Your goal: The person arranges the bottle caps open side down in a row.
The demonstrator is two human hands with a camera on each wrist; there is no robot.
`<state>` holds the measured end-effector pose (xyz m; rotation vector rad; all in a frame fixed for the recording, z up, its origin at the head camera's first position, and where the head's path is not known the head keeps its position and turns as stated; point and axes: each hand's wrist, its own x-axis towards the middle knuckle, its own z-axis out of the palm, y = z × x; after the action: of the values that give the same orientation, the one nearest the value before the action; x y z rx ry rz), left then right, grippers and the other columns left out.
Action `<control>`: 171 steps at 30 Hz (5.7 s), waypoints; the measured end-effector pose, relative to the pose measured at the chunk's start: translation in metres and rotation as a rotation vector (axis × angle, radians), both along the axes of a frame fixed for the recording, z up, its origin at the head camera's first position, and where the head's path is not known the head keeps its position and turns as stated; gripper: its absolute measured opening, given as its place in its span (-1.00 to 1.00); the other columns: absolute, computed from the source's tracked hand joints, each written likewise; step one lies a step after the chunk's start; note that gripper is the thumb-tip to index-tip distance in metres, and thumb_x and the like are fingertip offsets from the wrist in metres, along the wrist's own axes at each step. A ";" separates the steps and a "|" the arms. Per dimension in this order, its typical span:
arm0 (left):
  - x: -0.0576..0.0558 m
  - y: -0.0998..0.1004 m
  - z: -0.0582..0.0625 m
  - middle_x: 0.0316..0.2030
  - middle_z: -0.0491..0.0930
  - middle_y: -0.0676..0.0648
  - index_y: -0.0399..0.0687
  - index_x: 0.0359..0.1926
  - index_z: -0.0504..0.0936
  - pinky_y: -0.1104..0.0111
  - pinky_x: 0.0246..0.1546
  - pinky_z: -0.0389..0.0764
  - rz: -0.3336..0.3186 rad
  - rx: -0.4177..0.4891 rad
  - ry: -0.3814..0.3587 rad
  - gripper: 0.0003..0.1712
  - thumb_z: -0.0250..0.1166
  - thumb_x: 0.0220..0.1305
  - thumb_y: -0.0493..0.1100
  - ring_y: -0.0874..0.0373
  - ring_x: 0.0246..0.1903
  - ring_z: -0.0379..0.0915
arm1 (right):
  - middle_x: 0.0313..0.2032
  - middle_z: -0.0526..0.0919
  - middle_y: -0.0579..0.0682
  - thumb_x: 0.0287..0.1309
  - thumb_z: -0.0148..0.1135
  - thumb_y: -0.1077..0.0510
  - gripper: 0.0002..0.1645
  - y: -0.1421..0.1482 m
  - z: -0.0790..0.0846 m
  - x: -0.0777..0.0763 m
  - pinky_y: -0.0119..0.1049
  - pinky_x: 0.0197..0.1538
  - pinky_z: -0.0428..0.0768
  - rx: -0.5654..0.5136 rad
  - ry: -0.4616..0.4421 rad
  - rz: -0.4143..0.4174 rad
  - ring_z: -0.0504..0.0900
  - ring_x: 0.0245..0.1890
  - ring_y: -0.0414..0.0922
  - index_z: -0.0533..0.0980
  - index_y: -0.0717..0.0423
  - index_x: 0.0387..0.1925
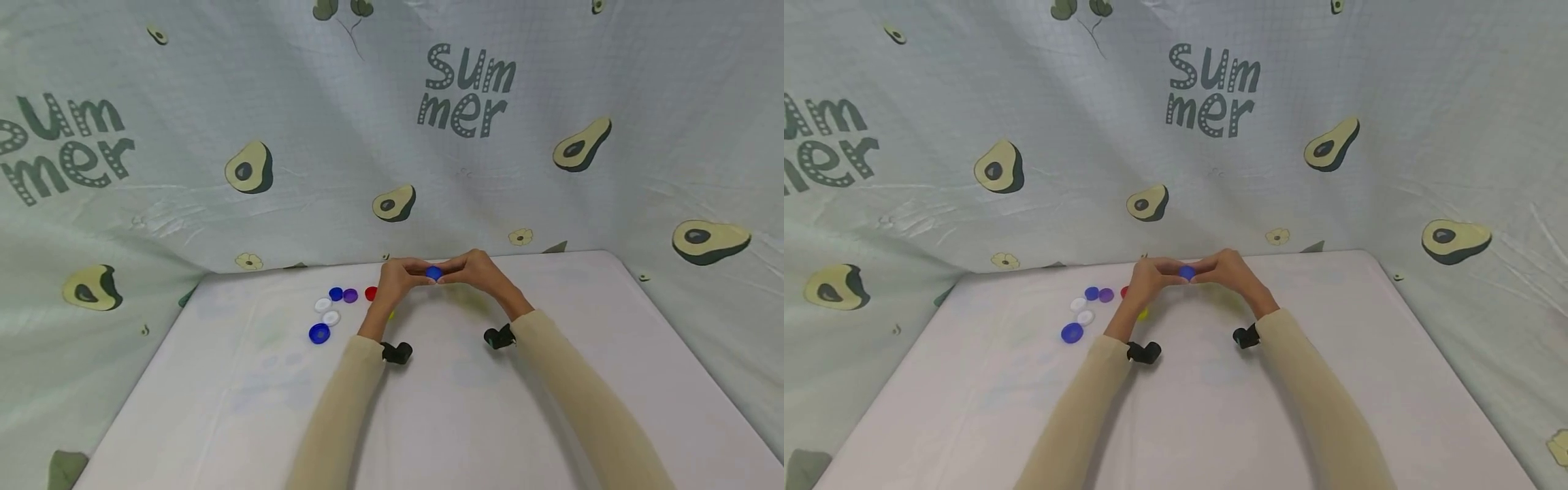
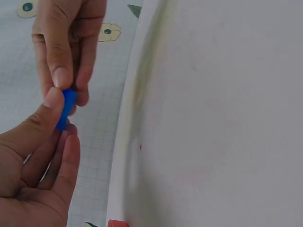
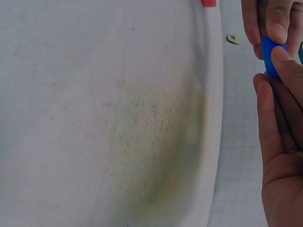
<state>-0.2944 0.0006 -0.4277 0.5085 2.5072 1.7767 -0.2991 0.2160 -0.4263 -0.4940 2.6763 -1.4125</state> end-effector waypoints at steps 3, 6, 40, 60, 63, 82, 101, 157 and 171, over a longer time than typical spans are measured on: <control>-0.003 0.003 -0.002 -0.15 0.77 -0.20 -0.27 -0.07 0.78 0.31 -0.01 0.70 0.025 0.005 -0.008 -0.64 0.57 0.04 -0.34 0.00 -0.13 0.75 | -0.07 0.78 0.00 0.11 0.55 0.04 -0.59 -0.001 -0.001 -0.002 -0.16 0.04 0.67 -0.001 -0.014 -0.004 0.73 -0.03 -0.08 0.73 0.02 0.01; -0.006 0.007 -0.006 -0.18 0.78 -0.21 -0.29 -0.10 0.78 0.32 -0.03 0.70 0.042 -0.039 -0.011 -0.66 0.58 0.05 -0.33 0.01 -0.15 0.75 | -0.08 0.78 0.00 0.12 0.54 0.07 -0.61 -0.001 -0.006 -0.003 -0.13 0.07 0.65 0.033 0.002 -0.019 0.73 -0.01 -0.06 0.73 0.05 0.01; -0.011 0.026 -0.001 0.00 0.66 -0.18 -0.19 0.20 0.62 0.21 0.11 0.61 -0.109 -0.474 -0.112 -0.47 0.51 0.20 -0.24 -0.01 0.00 0.54 | -0.08 0.78 0.04 0.18 0.49 0.13 -0.61 0.006 -0.023 -0.005 -0.04 0.17 0.58 0.125 -0.040 -0.061 0.68 -0.02 -0.02 0.70 0.15 0.04; 0.053 -0.085 0.035 0.08 0.66 -0.21 -0.26 0.14 0.64 0.22 -0.05 0.71 -0.135 -0.484 0.089 -0.66 0.33 0.38 -0.29 -0.08 -0.02 0.60 | 0.02 0.74 0.06 0.38 0.28 0.13 -0.60 -0.027 0.006 0.045 -0.08 0.16 0.63 0.064 -0.017 -0.088 0.68 0.05 0.00 0.62 0.19 0.17; 0.061 -0.095 0.032 0.03 0.68 -0.22 -0.29 0.09 0.66 0.24 -0.09 0.72 -0.170 -0.450 0.110 -0.70 0.32 0.36 -0.35 -0.08 -0.08 0.63 | 0.00 0.75 0.05 0.38 0.28 0.16 -0.65 -0.036 0.005 0.051 -0.11 0.15 0.64 0.080 0.018 -0.062 0.68 0.04 -0.01 0.64 0.20 0.13; 0.059 -0.106 0.009 -0.10 0.69 -0.24 -0.33 0.11 0.62 0.25 -0.20 0.74 -0.054 -0.344 -0.078 -0.64 0.35 0.38 -0.22 -0.09 -0.11 0.69 | -0.20 0.80 0.02 0.16 0.48 0.24 -0.67 -0.096 -0.013 0.047 -0.36 -0.08 0.71 0.160 0.071 0.136 0.78 -0.19 -0.13 0.72 0.23 -0.02; 0.047 -0.100 0.000 -0.16 0.65 -0.21 -0.32 0.03 0.66 0.25 -0.09 0.65 -0.089 -0.399 -0.125 -0.62 0.48 0.20 -0.30 -0.05 -0.10 0.58 | -0.21 0.79 0.01 0.14 0.48 0.30 -0.69 -0.109 -0.012 0.035 -0.38 -0.09 0.71 0.189 -0.056 0.083 0.75 -0.24 -0.15 0.70 0.22 -0.04; 0.090 -0.089 0.025 0.02 0.70 -0.08 -0.11 0.05 0.73 0.33 -0.02 0.70 -0.072 0.044 -0.091 -0.66 0.46 0.24 -0.27 0.06 -0.01 0.69 | -0.08 0.78 -0.02 0.14 0.51 0.15 -0.61 -0.081 0.017 0.094 -0.30 -0.03 0.72 -0.096 0.179 0.044 0.76 -0.12 -0.13 0.72 0.10 0.02; 0.095 -0.082 0.027 0.01 0.71 -0.09 -0.13 0.07 0.72 0.28 0.05 0.67 -0.078 0.072 -0.067 -0.64 0.46 0.25 -0.24 0.00 0.06 0.65 | -0.08 0.78 -0.02 0.14 0.52 0.16 -0.63 -0.075 0.021 0.101 -0.32 -0.04 0.72 -0.158 0.171 0.014 0.75 -0.14 -0.11 0.72 0.10 0.01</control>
<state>-0.1998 -0.0816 -0.4003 0.5323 2.3541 1.8289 -0.1980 0.1409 -0.4053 -0.6744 2.6944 -1.6580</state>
